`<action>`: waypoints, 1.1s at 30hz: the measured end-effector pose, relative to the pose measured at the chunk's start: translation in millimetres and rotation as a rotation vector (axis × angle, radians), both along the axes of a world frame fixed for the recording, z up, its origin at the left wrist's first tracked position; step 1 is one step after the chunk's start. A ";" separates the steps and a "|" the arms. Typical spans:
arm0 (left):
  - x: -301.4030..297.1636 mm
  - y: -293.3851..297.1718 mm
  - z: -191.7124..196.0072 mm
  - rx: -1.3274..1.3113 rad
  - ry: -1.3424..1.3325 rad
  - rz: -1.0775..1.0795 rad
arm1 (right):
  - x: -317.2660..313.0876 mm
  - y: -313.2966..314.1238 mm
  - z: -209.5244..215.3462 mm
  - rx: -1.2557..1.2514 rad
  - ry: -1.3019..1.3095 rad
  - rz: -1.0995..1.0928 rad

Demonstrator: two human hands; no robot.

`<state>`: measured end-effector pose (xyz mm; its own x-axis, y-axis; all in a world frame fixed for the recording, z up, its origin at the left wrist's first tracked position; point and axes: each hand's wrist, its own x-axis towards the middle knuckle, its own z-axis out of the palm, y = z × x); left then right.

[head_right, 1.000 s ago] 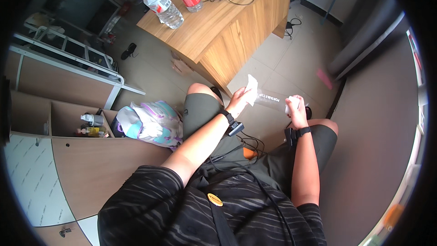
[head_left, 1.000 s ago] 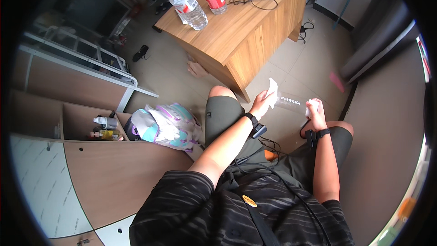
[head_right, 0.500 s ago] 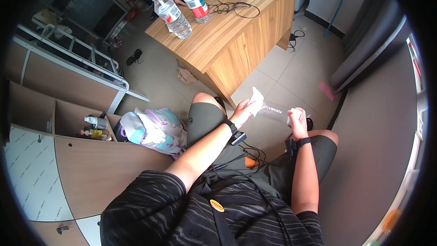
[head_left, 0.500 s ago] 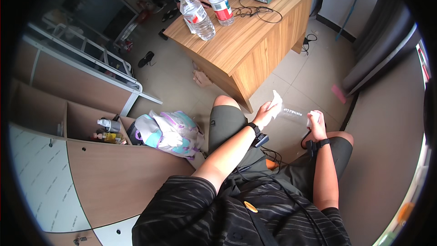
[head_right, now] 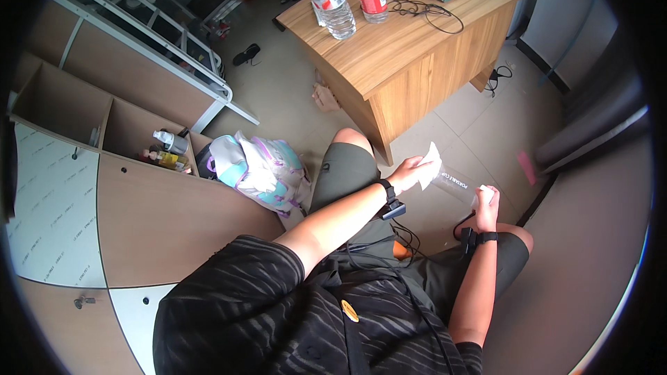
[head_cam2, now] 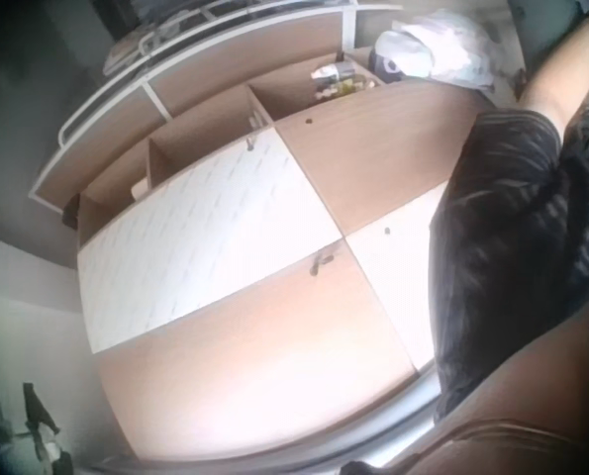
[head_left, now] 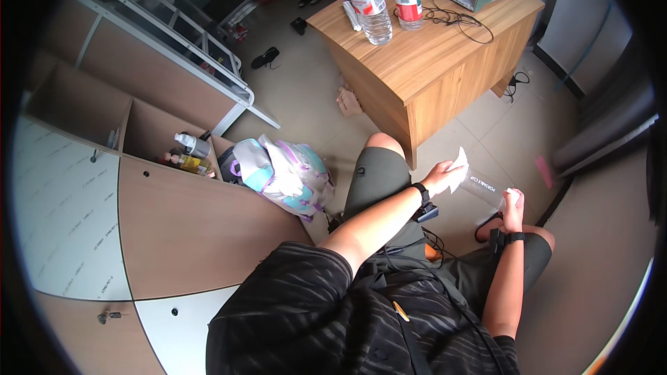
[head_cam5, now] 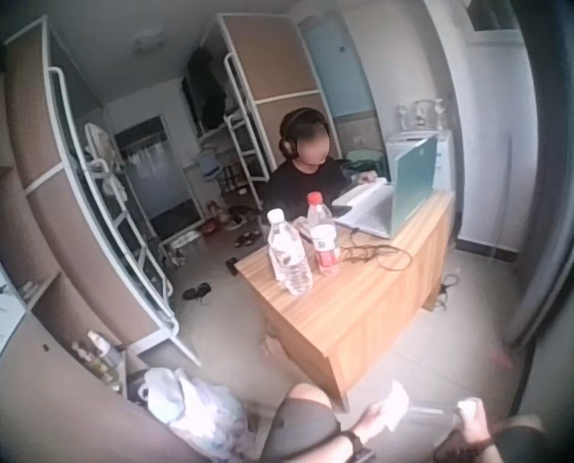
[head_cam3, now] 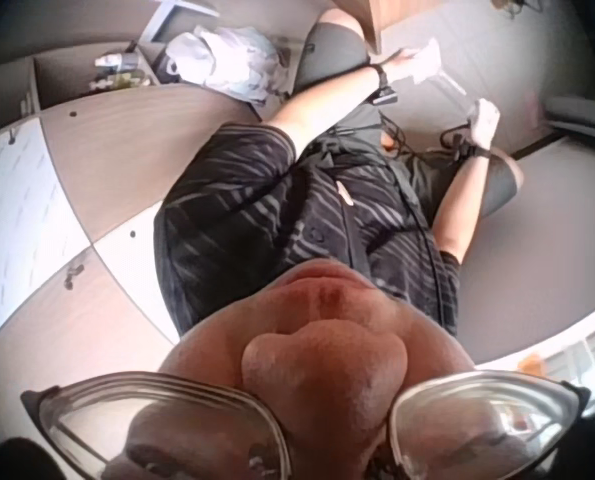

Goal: The person removes a clear portable cup and its lid from a plastic wrapper and then attaches the lid to the cup body.

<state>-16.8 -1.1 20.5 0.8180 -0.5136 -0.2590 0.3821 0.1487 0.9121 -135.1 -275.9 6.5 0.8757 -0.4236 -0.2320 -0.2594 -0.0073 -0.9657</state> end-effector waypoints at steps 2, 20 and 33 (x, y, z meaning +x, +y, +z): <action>2.0 5.5 2.5 0.131 0.038 -0.058 | 2.3 2.0 0.6 0.009 0.026 0.021; 1.1 6.0 0.3 0.082 -0.034 -0.013 | 5.3 7.6 -1.9 0.072 -0.033 0.034; -2.8 2.1 2.6 0.063 -0.007 -0.024 | 4.3 -0.2 -7.2 0.015 0.052 -0.094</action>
